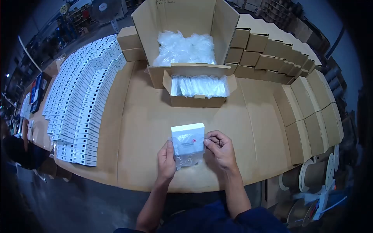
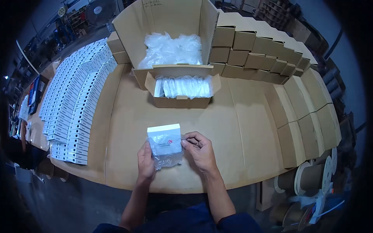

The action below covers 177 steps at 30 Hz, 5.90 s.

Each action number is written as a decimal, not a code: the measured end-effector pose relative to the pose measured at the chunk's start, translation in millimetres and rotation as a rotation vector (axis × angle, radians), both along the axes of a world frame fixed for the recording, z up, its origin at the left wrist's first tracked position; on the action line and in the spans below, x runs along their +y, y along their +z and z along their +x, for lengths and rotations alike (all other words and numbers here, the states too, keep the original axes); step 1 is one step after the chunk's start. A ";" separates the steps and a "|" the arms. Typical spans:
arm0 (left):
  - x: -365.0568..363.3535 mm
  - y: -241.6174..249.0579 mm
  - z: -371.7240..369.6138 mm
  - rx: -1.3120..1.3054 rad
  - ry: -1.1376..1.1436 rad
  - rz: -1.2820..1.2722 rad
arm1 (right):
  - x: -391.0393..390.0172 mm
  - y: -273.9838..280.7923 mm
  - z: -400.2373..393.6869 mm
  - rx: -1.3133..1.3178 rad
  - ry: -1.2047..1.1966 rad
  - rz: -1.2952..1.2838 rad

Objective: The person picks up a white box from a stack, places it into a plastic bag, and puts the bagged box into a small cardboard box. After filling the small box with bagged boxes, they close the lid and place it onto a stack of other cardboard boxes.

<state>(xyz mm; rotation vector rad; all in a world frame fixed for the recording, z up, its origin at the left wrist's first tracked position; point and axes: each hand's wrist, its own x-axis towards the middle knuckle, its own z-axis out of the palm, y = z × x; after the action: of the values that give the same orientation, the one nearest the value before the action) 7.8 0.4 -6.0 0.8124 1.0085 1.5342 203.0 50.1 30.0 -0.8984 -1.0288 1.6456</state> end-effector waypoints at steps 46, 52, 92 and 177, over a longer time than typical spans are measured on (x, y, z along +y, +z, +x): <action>12.9 14.6 7.2 0.044 0.098 -0.111 | -2.8 9.4 -11.4 -0.479 0.149 0.500; 9.9 23.0 -9.0 0.054 -0.043 -0.032 | 2.3 13.7 -8.8 -0.483 0.174 0.470; 182.8 41.4 -123.4 1.272 -0.021 0.542 | 134.4 29.8 -105.1 -1.106 -0.511 1.128; 92.9 33.5 -33.4 1.132 -0.117 0.235 | 95.8 -1.5 68.6 -0.959 0.147 0.552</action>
<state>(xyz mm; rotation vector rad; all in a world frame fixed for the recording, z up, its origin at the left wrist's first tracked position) -25.6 93.4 27.6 1.9717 1.5235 1.0340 271.6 145.9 28.5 -1.2538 -2.1048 0.8854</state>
